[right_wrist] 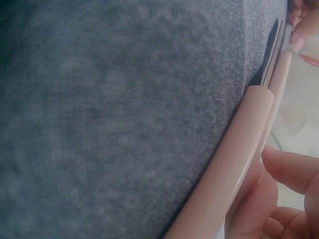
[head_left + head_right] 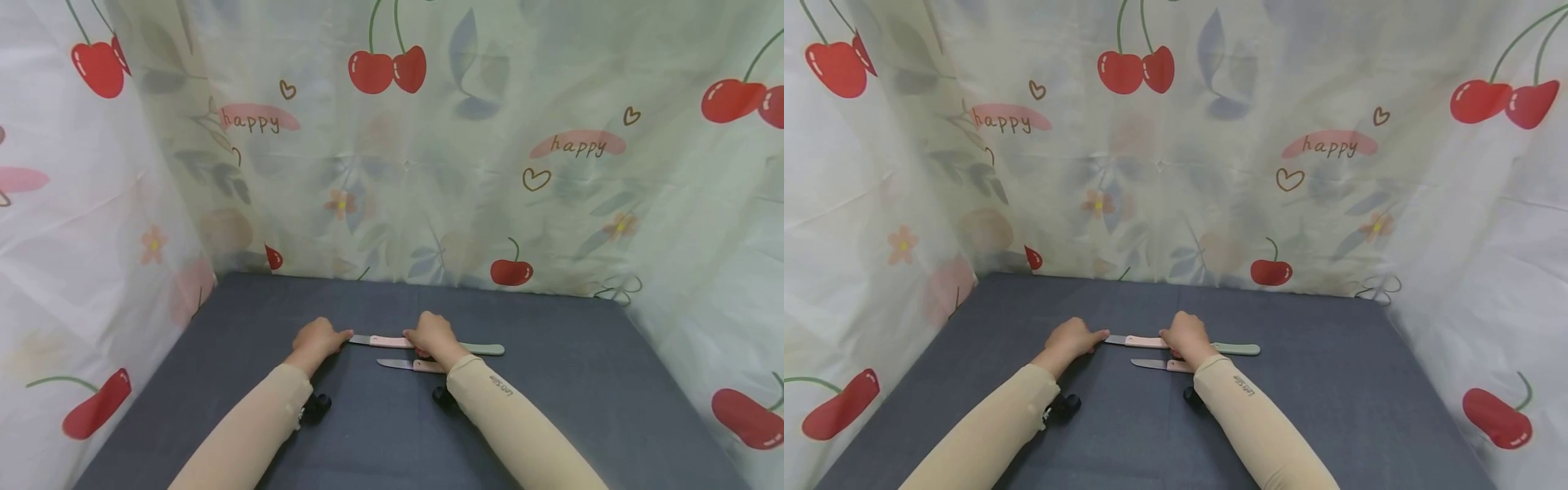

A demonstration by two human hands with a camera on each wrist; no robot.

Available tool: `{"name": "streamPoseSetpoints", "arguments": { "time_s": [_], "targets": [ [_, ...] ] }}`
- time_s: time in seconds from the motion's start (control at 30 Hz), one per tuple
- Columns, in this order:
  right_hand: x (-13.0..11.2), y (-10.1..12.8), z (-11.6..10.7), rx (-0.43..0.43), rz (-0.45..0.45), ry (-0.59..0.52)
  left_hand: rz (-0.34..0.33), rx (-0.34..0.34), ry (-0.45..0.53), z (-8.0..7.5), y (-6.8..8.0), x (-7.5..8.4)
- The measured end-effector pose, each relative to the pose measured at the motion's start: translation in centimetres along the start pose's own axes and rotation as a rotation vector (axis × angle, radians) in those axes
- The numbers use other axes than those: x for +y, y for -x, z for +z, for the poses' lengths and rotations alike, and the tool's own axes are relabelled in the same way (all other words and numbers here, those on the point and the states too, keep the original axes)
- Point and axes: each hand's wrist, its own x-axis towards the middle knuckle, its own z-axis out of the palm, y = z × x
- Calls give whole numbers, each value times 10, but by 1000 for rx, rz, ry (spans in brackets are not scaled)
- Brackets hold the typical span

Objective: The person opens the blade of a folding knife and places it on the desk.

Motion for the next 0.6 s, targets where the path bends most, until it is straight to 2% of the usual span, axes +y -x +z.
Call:
{"name": "streamPoseSetpoints", "arguments": {
  "time_s": [0.17, 0.37, 0.6],
  "targets": [
    [2, -1, -1, 3, 15, -10, -6, 11, -16, 0, -2, -1],
    [5, 5, -4, 11, 4, -90, 17, 22, 10, -1, 2, -8],
    [14, 21, -18, 37, -39, -173, 72, 91, 58, -4, 11, -16]
  ]
}}
